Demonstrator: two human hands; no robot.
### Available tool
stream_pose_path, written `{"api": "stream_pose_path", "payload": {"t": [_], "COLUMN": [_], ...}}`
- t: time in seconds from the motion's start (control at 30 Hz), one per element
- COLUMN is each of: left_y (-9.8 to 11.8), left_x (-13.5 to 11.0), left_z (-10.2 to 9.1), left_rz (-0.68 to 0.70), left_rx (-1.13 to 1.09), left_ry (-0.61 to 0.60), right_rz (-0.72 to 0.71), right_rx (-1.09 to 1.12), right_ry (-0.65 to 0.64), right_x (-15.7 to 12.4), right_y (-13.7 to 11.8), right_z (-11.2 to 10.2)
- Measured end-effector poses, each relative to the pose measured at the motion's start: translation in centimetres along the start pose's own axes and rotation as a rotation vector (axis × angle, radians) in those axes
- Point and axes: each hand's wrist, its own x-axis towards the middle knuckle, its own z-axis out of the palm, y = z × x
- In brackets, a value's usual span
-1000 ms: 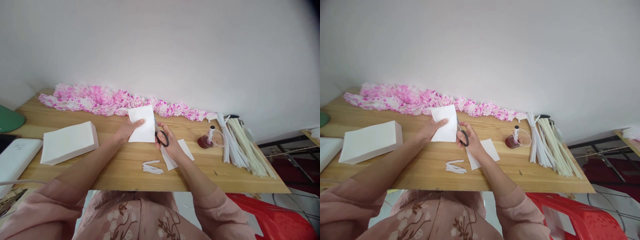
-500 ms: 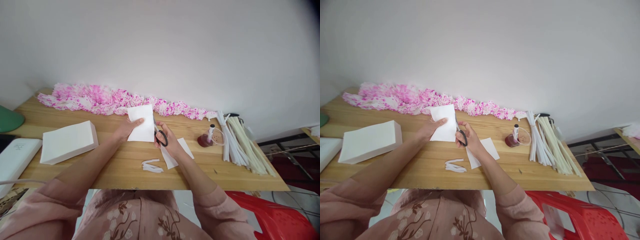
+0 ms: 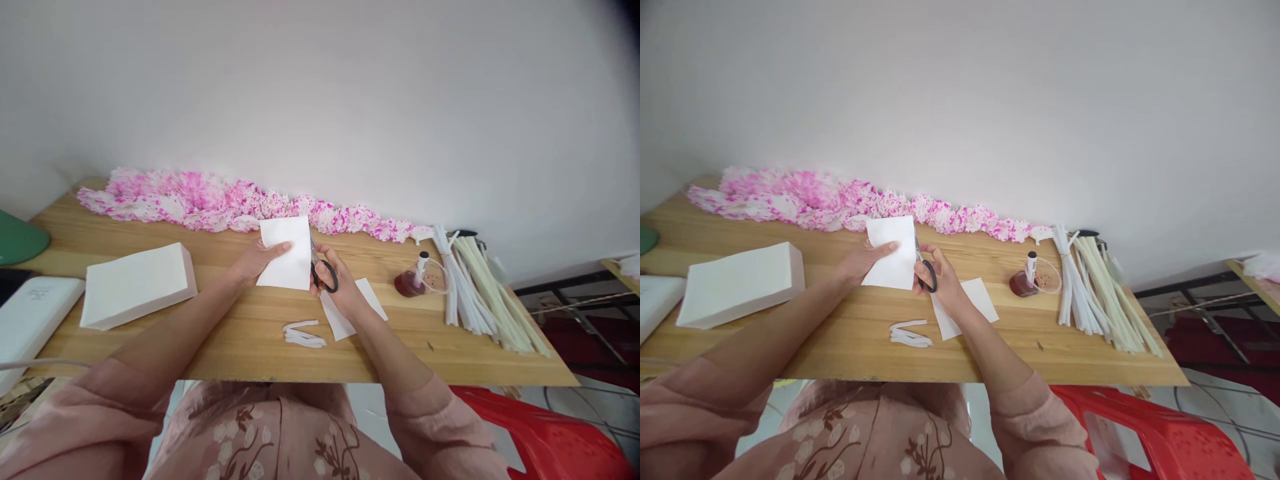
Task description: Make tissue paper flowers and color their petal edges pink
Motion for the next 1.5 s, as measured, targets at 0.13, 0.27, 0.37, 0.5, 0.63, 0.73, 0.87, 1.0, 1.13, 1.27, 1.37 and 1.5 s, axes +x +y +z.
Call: {"api": "stream_pose_path", "payload": {"t": [0.13,0.27,0.37,0.5,0.63,0.73,0.87,1.0,1.13,1.27,1.37,1.5], "left_y": [0.20,0.24,0.20,0.14,0.24,0.33,0.26,0.07,-0.11,-0.26,-0.32,-0.31], "left_x": [-0.06,-0.01,0.04,0.10,0.03,-0.08,-0.12,-0.06,0.04,0.12,0.15,0.14], "left_z": [0.49,0.58,0.49,0.49,0.66,0.74,0.75,0.63,0.38,0.15,0.09,0.11], "left_rz": [-0.002,0.004,-0.011,0.002,0.001,-0.003,-0.016,-0.020,-0.021,-0.025,-0.019,-0.020], "left_rx": [0.034,0.029,0.013,-0.004,0.015,0.041,0.066,0.068,0.058,0.059,0.063,0.054], "left_ry": [0.072,0.096,0.118,0.129,0.136,0.147,0.141,0.119,0.084,0.099,0.111,0.107], "right_rz": [-0.011,-0.020,-0.020,-0.018,-0.012,-0.022,-0.029,-0.033,-0.039,-0.046,-0.049,-0.046], "right_rx": [-0.004,0.002,0.005,0.009,-0.009,-0.022,-0.033,-0.019,-0.009,0.011,0.016,0.018], "right_ry": [0.016,0.037,0.047,0.053,0.030,0.021,0.039,0.056,0.060,0.055,0.066,0.073], "right_x": [0.04,0.06,0.14,0.28,0.20,0.07,0.03,0.08,0.11,0.18,0.19,0.14], "right_y": [0.19,0.33,0.33,0.38,0.51,0.43,0.20,0.19,0.41,0.57,0.57,0.55], "right_z": [-0.03,-0.09,-0.09,-0.12,-0.20,-0.21,-0.16,-0.15,-0.19,-0.17,-0.10,-0.05]}}
